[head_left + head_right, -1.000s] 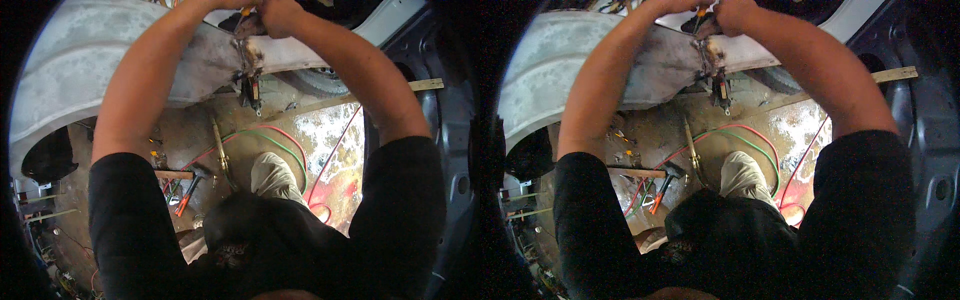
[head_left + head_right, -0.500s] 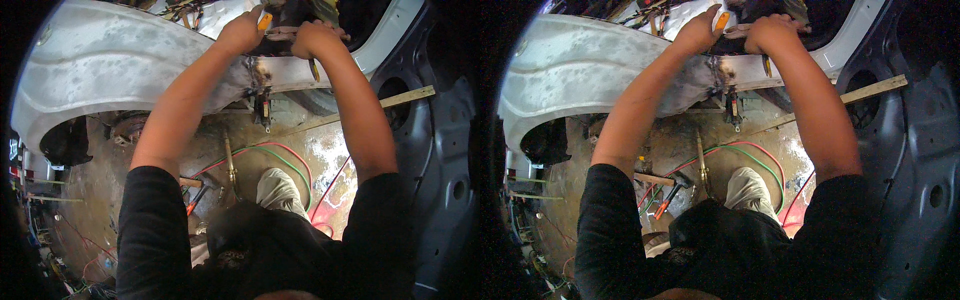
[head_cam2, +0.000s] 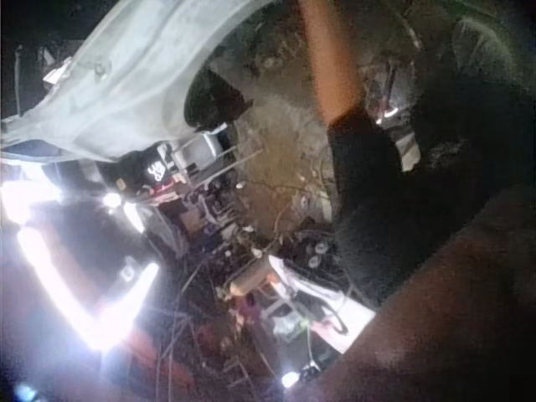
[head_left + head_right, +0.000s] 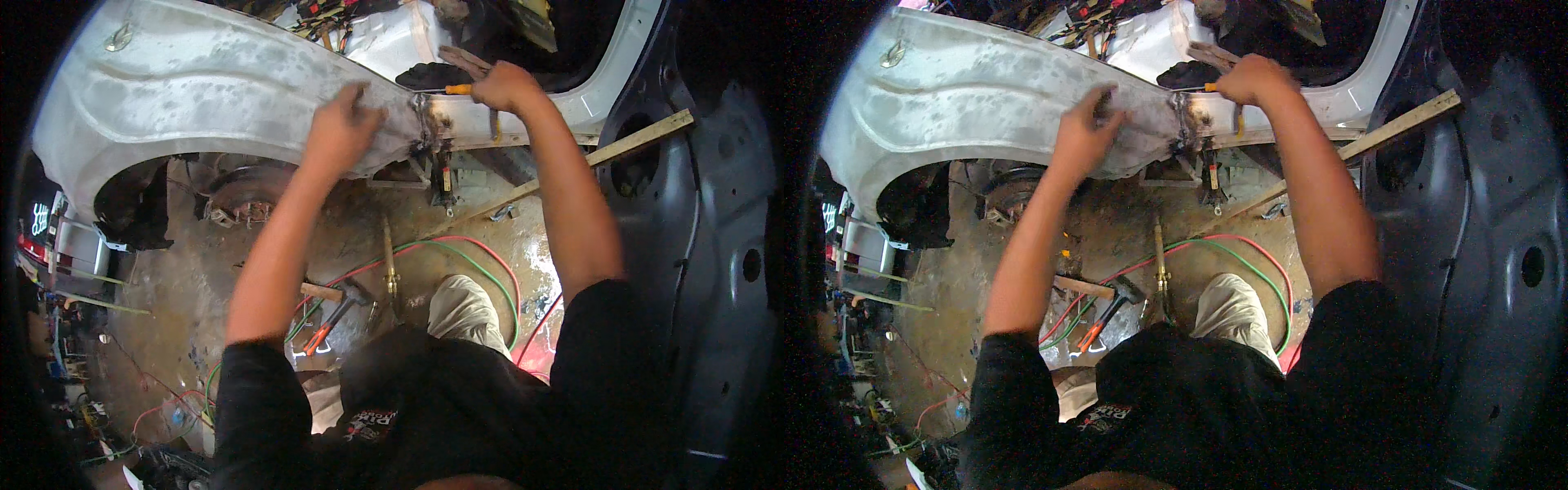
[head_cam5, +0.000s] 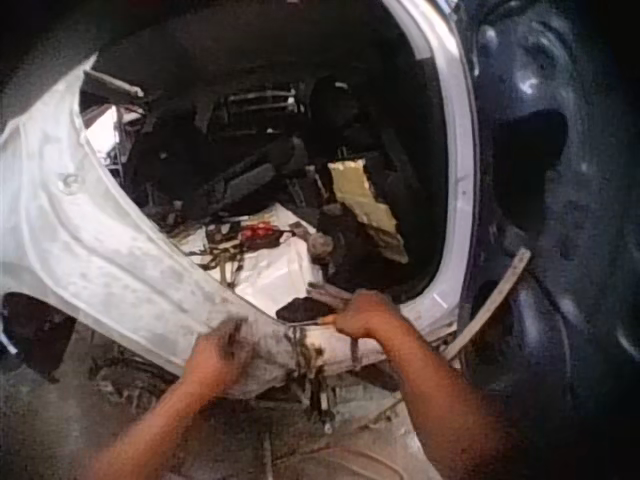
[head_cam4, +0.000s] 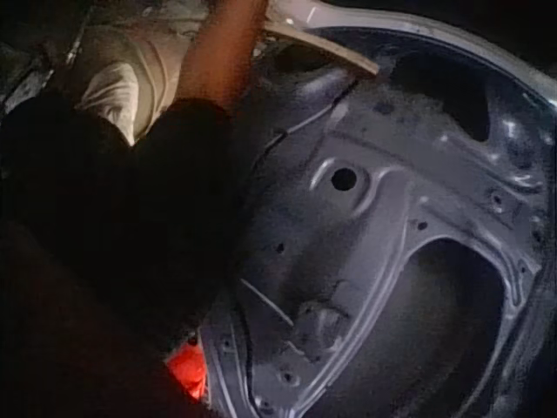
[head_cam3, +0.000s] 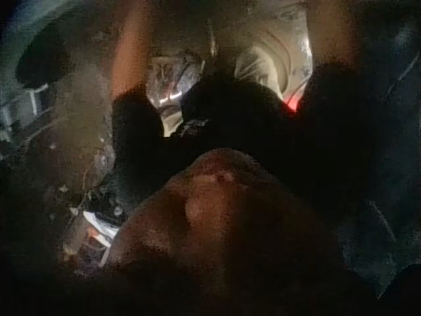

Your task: The person aligns a white car fender to the vehicle frame, secures it with a clamp, and then uses a welding torch to weld the seam. The person repeatedly adjusts the fender position and welds different sections of the seam.

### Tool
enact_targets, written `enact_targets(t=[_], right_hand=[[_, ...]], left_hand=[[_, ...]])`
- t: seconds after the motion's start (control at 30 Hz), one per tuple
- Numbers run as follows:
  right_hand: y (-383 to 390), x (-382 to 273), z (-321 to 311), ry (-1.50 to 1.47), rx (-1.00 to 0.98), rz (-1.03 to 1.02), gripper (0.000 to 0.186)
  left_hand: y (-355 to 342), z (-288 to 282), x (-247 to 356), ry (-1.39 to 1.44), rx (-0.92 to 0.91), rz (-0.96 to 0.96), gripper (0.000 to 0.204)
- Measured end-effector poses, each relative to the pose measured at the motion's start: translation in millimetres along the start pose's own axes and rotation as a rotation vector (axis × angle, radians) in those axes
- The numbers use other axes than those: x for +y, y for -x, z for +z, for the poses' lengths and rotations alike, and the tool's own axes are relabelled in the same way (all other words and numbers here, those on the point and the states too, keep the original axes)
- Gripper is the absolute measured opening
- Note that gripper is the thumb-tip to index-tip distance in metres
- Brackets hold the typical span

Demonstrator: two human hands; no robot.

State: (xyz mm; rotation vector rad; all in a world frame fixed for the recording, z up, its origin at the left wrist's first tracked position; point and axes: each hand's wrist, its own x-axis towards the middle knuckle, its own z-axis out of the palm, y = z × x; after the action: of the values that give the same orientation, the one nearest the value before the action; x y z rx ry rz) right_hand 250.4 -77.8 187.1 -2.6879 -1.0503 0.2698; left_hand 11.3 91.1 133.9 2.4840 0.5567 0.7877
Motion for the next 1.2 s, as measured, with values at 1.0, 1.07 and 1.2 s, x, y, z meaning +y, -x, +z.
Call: enact_targets(t=[1.0,1.07,1.2], right_hand=[[184,-77,118,-0.944,-1.186,-0.746,0.062],[181,-77,128,-0.970,-1.023,-0.772,0.051],[193,-89,117,-1.072,-1.146,-0.697,0.045]], left_hand=[[259,-105,40,1.429,-0.119,-0.152,0.098],[258,-118,54,1.368,-0.102,-0.139,0.095],[258,-121,61,1.411,-0.199,-0.117,0.096]])
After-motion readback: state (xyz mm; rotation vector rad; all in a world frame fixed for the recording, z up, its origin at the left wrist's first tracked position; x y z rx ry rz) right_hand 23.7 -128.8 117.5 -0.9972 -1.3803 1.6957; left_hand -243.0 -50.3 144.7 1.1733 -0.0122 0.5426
